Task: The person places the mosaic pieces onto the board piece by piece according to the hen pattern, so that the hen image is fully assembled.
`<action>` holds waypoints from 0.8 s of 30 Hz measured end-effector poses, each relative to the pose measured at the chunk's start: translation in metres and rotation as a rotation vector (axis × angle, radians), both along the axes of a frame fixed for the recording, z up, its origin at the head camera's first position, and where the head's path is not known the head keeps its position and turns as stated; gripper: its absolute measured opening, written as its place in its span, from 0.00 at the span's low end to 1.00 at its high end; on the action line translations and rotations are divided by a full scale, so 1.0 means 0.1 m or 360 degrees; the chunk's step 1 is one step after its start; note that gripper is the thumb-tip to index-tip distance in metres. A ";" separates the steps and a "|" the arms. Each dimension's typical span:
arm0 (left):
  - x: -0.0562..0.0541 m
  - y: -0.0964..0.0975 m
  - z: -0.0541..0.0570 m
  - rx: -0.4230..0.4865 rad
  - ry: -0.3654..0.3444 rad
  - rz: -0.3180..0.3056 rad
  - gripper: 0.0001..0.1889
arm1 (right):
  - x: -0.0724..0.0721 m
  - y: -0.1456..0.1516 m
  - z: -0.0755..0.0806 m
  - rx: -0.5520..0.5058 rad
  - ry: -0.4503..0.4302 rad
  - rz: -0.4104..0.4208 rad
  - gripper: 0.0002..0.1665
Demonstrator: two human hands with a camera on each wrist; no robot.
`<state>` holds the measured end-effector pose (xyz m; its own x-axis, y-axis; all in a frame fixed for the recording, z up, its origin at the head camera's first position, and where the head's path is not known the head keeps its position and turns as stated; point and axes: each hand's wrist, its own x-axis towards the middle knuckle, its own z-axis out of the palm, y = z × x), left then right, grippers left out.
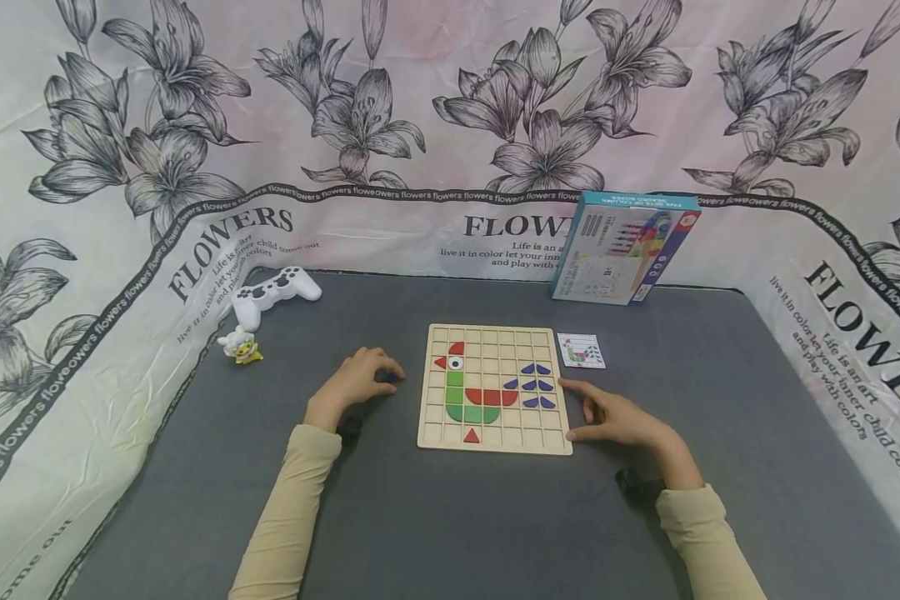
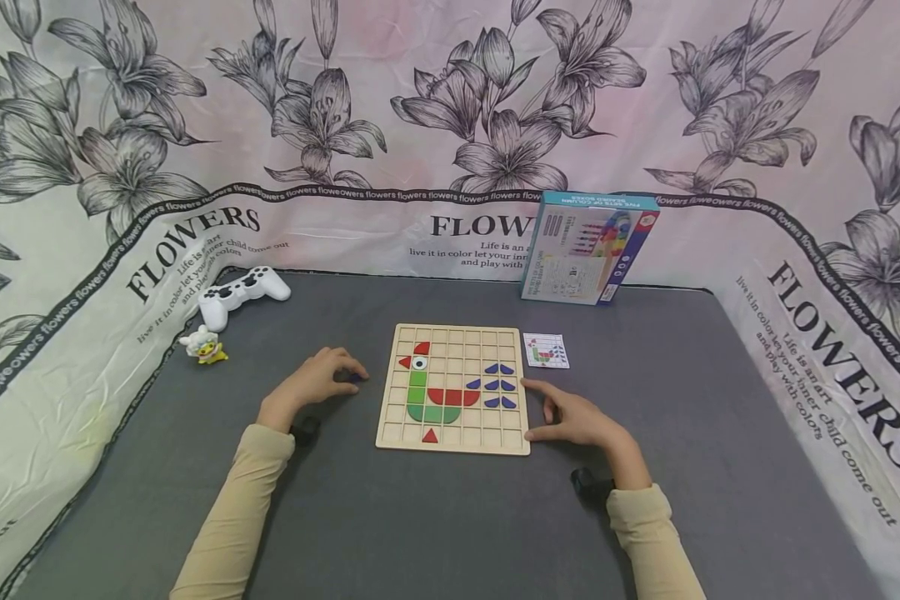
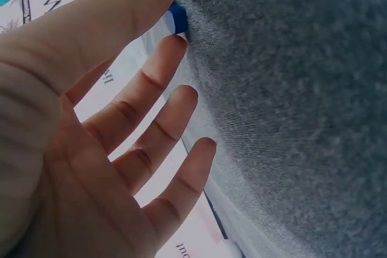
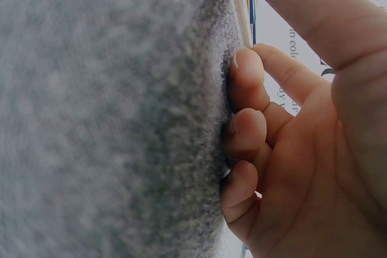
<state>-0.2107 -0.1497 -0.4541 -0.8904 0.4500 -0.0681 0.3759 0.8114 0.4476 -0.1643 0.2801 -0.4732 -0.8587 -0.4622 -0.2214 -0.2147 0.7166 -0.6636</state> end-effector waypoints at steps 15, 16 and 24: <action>-0.05 0.06 -0.07 -0.0053 0.0137 0.0037 0.12 | -0.01 -0.01 -0.01 -0.0007 -0.0003 0.0007 0.49; -0.05 0.06 -0.07 -0.0061 0.0146 0.0053 0.12 | -0.01 -0.01 0.00 -0.0009 -0.0002 0.0012 0.49; -0.05 0.12 -0.09 -0.0096 0.0234 0.0082 0.07 | -0.01 -0.01 -0.01 -0.0008 0.0009 0.0017 0.49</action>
